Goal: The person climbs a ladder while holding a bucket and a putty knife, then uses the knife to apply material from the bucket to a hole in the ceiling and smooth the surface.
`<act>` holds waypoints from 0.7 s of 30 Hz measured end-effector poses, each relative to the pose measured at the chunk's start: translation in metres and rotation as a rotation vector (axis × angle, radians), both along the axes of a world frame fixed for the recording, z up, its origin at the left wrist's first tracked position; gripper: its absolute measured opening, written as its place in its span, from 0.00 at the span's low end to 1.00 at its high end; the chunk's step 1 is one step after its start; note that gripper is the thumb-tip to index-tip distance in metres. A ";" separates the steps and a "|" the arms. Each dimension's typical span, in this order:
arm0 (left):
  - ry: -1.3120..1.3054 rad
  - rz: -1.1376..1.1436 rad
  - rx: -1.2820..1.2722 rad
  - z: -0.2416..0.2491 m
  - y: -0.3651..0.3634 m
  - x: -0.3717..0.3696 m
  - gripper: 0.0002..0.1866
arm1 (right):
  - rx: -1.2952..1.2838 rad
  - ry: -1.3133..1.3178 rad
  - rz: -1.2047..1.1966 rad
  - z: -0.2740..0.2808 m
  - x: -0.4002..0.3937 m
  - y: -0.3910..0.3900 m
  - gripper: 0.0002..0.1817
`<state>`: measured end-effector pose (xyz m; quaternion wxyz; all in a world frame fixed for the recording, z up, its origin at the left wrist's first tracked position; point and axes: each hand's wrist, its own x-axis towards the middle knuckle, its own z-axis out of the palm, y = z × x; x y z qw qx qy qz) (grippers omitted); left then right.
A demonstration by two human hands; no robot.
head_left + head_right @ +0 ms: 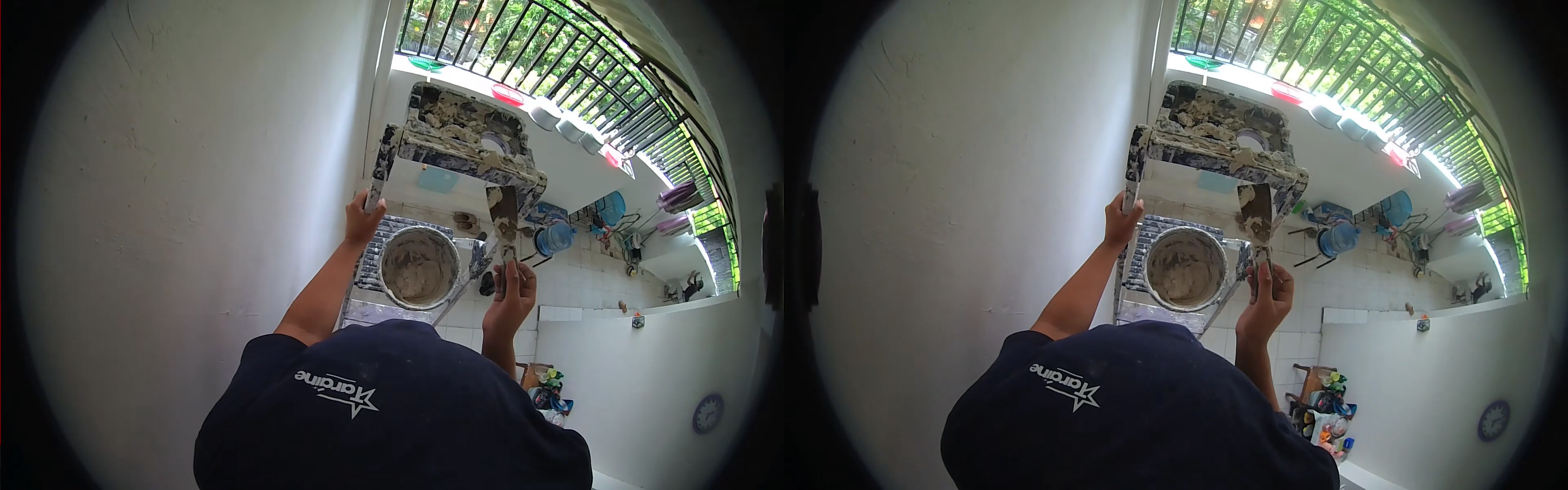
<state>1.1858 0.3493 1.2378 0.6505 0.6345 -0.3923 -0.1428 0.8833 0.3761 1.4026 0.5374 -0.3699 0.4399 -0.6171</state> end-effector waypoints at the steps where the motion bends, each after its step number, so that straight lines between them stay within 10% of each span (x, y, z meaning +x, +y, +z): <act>1: 0.001 0.003 -0.003 0.000 0.000 0.000 0.13 | 0.078 -0.080 0.023 0.001 0.004 0.006 0.11; 21: 0.003 0.003 -0.001 -0.005 -0.003 0.002 0.13 | 0.112 -0.386 0.404 0.103 0.039 -0.009 0.13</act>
